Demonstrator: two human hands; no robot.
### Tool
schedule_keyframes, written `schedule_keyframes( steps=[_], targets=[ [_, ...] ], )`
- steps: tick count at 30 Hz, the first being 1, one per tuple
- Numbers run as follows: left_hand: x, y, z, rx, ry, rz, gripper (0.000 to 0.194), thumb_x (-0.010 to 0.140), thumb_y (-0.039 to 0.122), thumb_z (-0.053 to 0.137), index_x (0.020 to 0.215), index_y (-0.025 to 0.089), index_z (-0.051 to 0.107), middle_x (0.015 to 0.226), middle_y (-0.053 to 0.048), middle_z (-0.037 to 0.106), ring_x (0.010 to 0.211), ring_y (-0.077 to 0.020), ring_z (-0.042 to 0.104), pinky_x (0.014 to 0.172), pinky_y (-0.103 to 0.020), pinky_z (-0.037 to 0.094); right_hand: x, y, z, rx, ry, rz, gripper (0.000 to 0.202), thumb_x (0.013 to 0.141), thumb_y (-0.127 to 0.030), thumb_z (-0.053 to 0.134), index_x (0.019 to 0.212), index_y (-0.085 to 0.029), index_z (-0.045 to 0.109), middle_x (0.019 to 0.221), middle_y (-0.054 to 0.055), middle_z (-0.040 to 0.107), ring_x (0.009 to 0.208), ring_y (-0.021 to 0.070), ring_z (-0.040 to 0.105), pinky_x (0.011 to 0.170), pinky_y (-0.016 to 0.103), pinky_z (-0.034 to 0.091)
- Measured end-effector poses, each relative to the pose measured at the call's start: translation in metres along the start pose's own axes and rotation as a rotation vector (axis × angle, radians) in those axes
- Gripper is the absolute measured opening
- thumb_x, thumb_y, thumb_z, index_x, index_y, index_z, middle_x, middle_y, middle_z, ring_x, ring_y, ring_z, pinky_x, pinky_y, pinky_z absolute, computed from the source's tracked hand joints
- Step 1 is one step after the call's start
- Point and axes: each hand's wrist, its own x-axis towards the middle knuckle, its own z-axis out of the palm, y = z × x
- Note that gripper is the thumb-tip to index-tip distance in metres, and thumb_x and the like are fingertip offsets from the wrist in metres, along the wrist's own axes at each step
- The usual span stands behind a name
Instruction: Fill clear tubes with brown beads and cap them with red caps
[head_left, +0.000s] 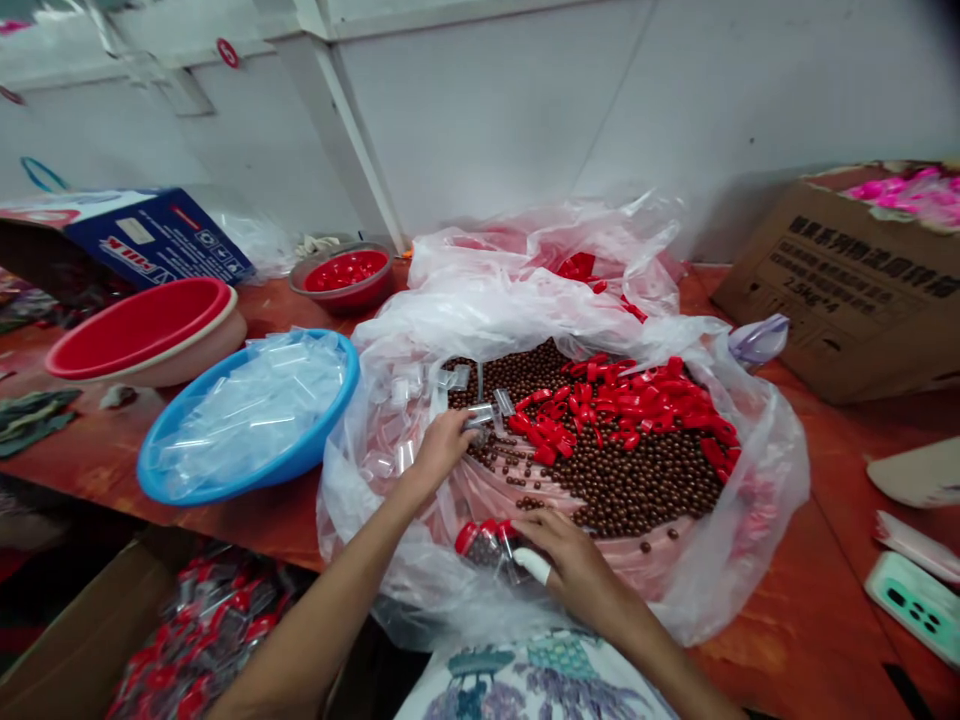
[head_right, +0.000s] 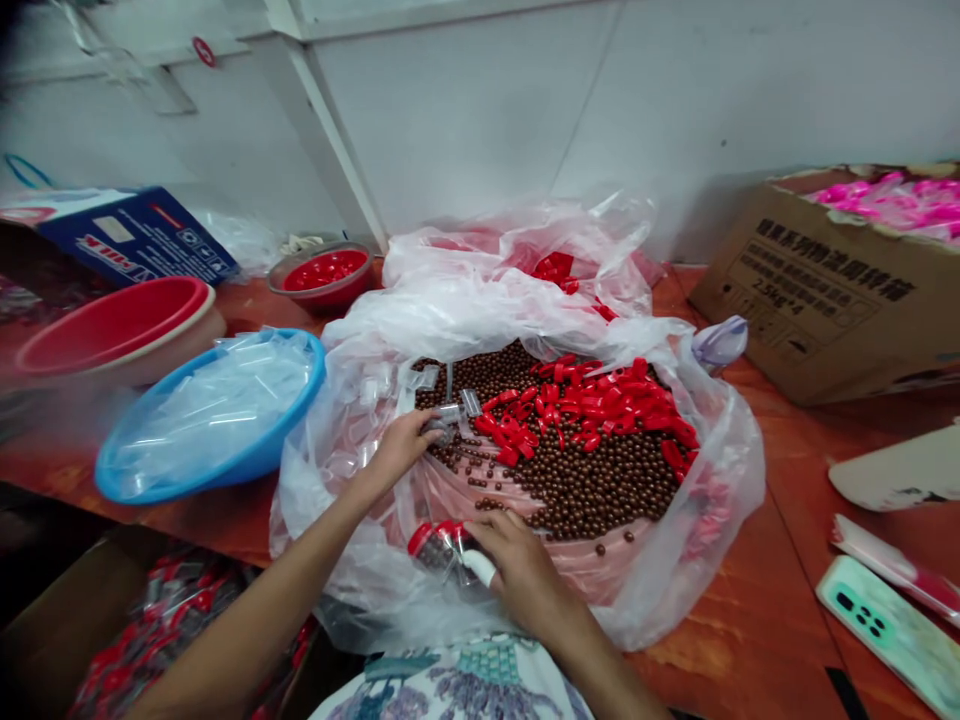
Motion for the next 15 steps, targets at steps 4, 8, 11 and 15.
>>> schedule_keyframes(
  steps=[4,8,11,15],
  targets=[
    [-0.002,0.006,0.011,-0.055,-0.065,-0.034,0.03,0.073,0.025,0.062,0.101,0.018,0.066,0.089,-0.005,0.063,0.086,-0.02,0.057,0.077,-0.027,0.042,-0.003,0.008,-0.008,0.076,0.036,0.029,0.037,0.087,-0.015,0.046,0.12,-0.028,0.053,0.11,0.005,0.057,0.106,0.0181,0.051,0.09,0.032,0.041],
    [0.004,0.005,0.015,-0.177,-0.133,-0.085,0.032,0.067,0.026,0.064,0.097,0.017,0.069,0.089,-0.005,0.062,0.087,-0.0215,0.056,0.078,-0.029,0.04,-0.007,0.014,-0.012,0.087,0.062,0.055,0.04,0.085,-0.012,0.045,0.121,-0.029,0.053,0.109,0.005,0.058,0.105,0.0185,0.05,0.091,0.034,0.041],
    [0.012,-0.001,0.013,-0.243,-0.209,-0.099,0.031,0.064,0.026,0.065,0.093,0.016,0.07,0.081,-0.003,0.065,0.076,-0.0188,0.057,0.071,-0.027,0.041,-0.009,0.019,-0.014,0.09,0.101,0.069,0.038,0.084,-0.011,0.046,0.117,-0.029,0.057,0.109,0.005,0.058,0.105,0.0184,0.051,0.092,0.035,0.041],
    [0.017,-0.01,0.012,-0.326,-0.337,-0.118,0.031,0.059,0.027,0.067,0.087,0.015,0.071,0.069,0.0,0.065,0.064,-0.0157,0.057,0.061,-0.024,0.041,-0.012,0.022,-0.016,0.091,0.105,0.091,0.041,0.083,-0.008,0.046,0.117,-0.029,0.057,0.108,0.004,0.059,0.104,0.0177,0.051,0.091,0.033,0.041]
  ],
)
